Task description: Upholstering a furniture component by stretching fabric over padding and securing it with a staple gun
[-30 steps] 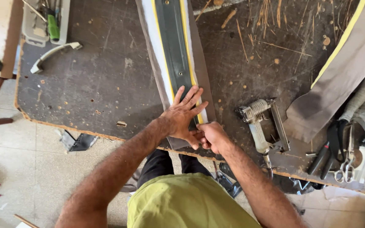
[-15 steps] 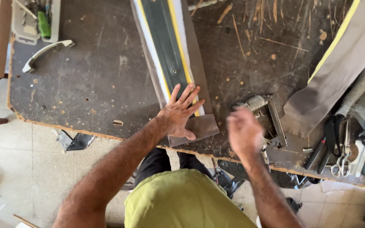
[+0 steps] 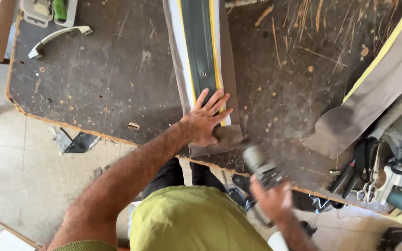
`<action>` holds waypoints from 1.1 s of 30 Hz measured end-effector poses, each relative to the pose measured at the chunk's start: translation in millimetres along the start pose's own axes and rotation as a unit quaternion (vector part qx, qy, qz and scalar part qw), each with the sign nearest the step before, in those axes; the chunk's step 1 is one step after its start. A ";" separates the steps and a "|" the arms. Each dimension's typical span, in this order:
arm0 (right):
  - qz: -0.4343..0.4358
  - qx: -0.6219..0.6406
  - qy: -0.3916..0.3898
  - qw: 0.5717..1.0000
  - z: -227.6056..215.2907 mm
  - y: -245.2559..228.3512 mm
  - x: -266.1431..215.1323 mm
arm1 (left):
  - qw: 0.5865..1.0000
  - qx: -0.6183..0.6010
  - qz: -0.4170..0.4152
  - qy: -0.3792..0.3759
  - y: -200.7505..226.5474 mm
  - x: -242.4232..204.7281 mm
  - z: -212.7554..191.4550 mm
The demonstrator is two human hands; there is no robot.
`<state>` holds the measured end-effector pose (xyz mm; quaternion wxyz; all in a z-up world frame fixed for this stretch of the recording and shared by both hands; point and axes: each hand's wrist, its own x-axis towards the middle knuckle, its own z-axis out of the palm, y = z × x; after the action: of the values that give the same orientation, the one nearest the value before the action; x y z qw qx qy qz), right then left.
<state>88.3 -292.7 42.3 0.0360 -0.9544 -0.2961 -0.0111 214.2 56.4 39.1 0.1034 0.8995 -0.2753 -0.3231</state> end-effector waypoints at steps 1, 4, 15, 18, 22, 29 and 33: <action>-0.203 -0.187 0.125 0.953 14.5 -4.1 -20.6 | 1.000 -0.019 0.005 0.014 -3.0 1.1 0.7; 0.234 0.324 -0.186 0.898 -29.6 -62.7 48.6 | 0.999 -0.029 0.009 0.016 -3.9 0.0 2.0; 0.288 0.293 -0.265 0.872 -27.5 -89.6 83.3 | 0.998 -0.020 0.018 0.050 -3.8 -2.0 11.4; 0.323 0.284 -0.306 0.849 -37.5 -96.2 104.4 | 0.999 -0.008 0.015 0.047 -5.6 0.6 10.3; 0.355 0.245 -0.350 0.832 -39.2 -97.6 114.0 | 0.999 -0.017 0.015 0.046 -4.8 -0.3 9.0; 0.349 0.265 -0.434 0.787 -68.9 -107.7 148.0 | 0.999 -0.016 0.018 0.031 -4.1 -2.1 5.5; 0.340 0.234 -0.440 0.798 -71.0 -109.5 154.0 | 0.999 -0.011 0.018 0.039 -3.5 1.1 9.4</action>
<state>153.3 -121.2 126.4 0.1256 -0.8585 0.0702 0.4922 210.4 58.6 29.9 0.1295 0.9049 -0.2842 -0.2892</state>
